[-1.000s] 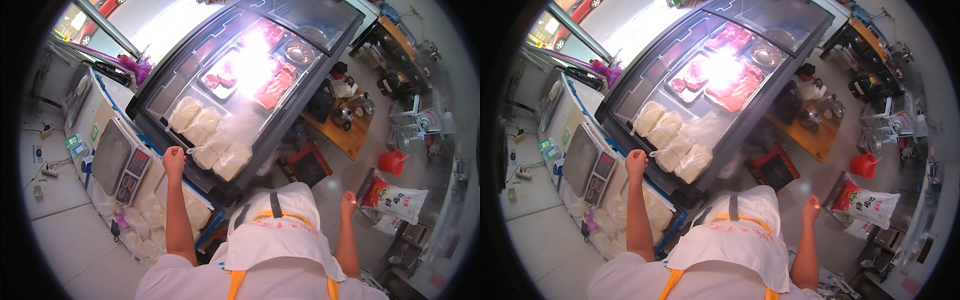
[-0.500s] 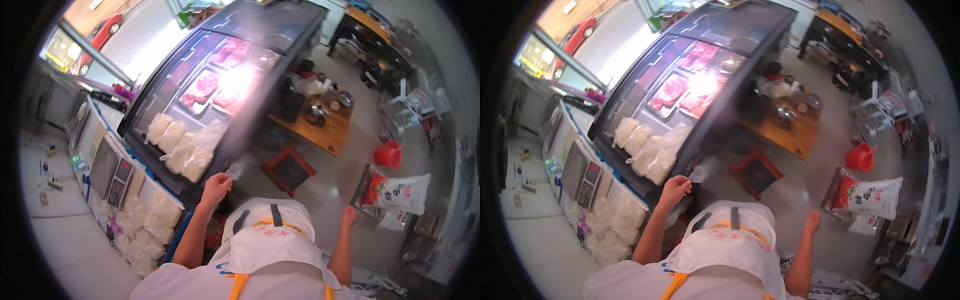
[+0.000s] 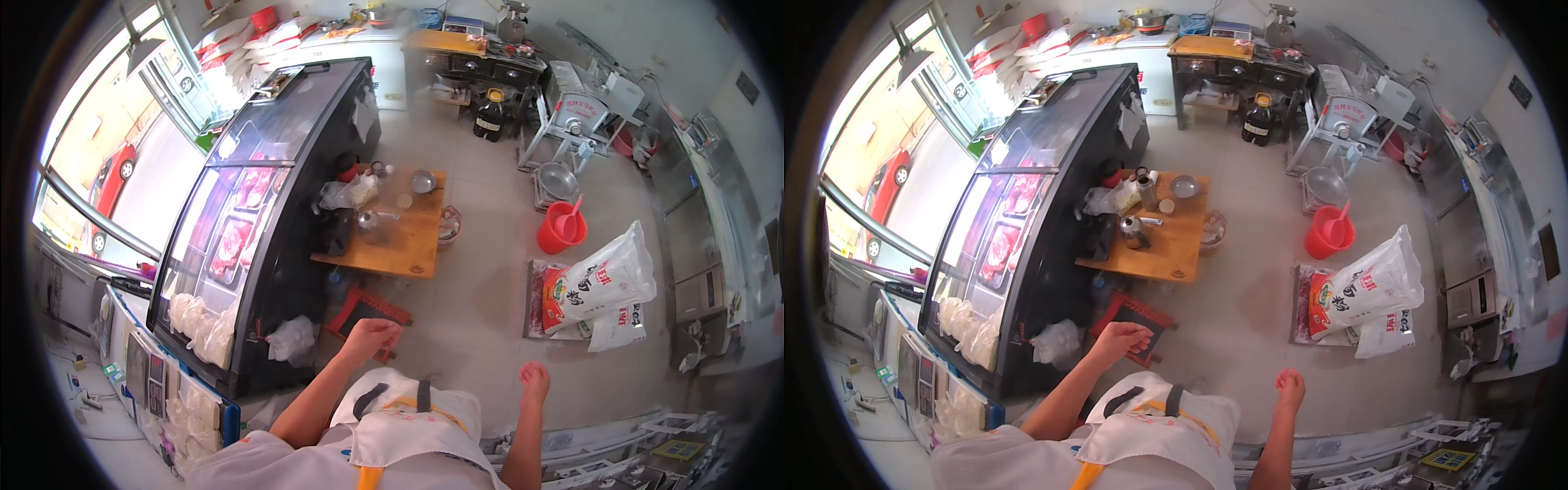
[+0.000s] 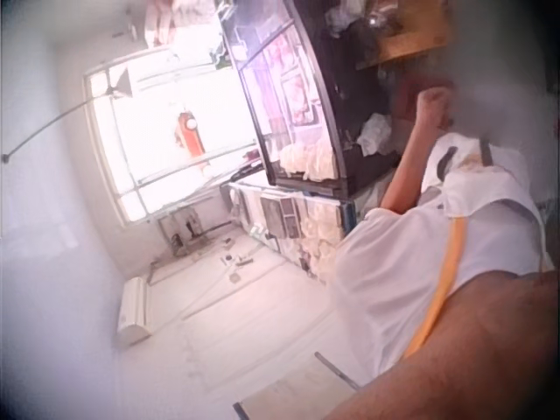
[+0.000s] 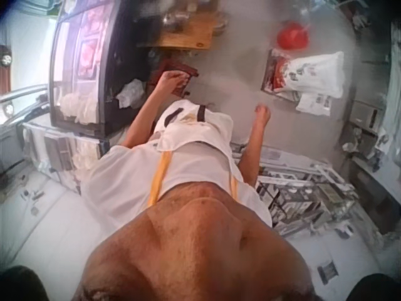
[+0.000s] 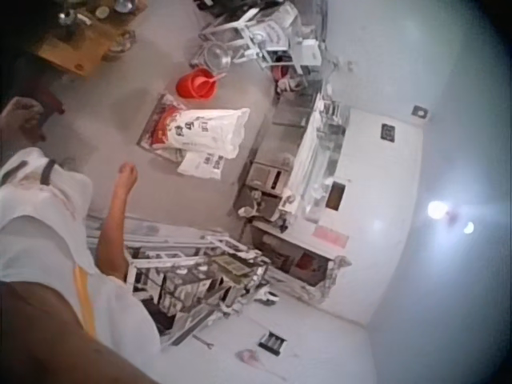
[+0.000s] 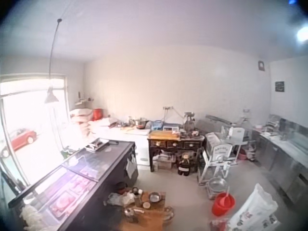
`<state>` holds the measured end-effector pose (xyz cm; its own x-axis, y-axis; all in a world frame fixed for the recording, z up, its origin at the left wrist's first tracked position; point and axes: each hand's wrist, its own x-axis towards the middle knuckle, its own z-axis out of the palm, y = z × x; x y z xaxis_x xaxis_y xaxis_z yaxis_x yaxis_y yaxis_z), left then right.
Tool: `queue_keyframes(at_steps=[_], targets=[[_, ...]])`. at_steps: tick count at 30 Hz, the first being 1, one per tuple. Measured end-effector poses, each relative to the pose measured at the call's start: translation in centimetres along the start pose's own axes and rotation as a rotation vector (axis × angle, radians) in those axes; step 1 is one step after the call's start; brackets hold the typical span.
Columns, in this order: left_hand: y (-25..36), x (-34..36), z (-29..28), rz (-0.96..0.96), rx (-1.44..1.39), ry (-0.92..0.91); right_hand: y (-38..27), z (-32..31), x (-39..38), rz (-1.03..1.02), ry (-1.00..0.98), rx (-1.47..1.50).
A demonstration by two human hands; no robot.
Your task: The person cuts a large piece of raw meat into smaller pieces using a knife and a cleaver on a wooden board, then places the pieces into a plastic bag.
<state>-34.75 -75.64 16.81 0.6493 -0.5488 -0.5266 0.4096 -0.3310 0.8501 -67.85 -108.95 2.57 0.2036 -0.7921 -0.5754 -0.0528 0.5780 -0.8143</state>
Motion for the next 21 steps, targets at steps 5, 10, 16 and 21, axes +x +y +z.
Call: queue_keyframes(at_steps=[5,10,16,21], targets=[[3.0,8.1,5.1,-0.022,-0.108,-0.165,-4.9,3.7,1.5,0.039,-0.129,0.112],[8.6,18.5,8.3,-0.058,-0.573,-0.223,-10.5,6.6,8.0,0.010,-0.140,0.172],[22.0,33.8,12.3,0.040,-1.091,-0.391,-20.3,8.4,19.6,-0.048,-0.003,0.008],[36.2,43.4,14.2,0.159,-1.239,-0.532,-26.4,10.5,28.3,-0.025,0.135,-0.170]])
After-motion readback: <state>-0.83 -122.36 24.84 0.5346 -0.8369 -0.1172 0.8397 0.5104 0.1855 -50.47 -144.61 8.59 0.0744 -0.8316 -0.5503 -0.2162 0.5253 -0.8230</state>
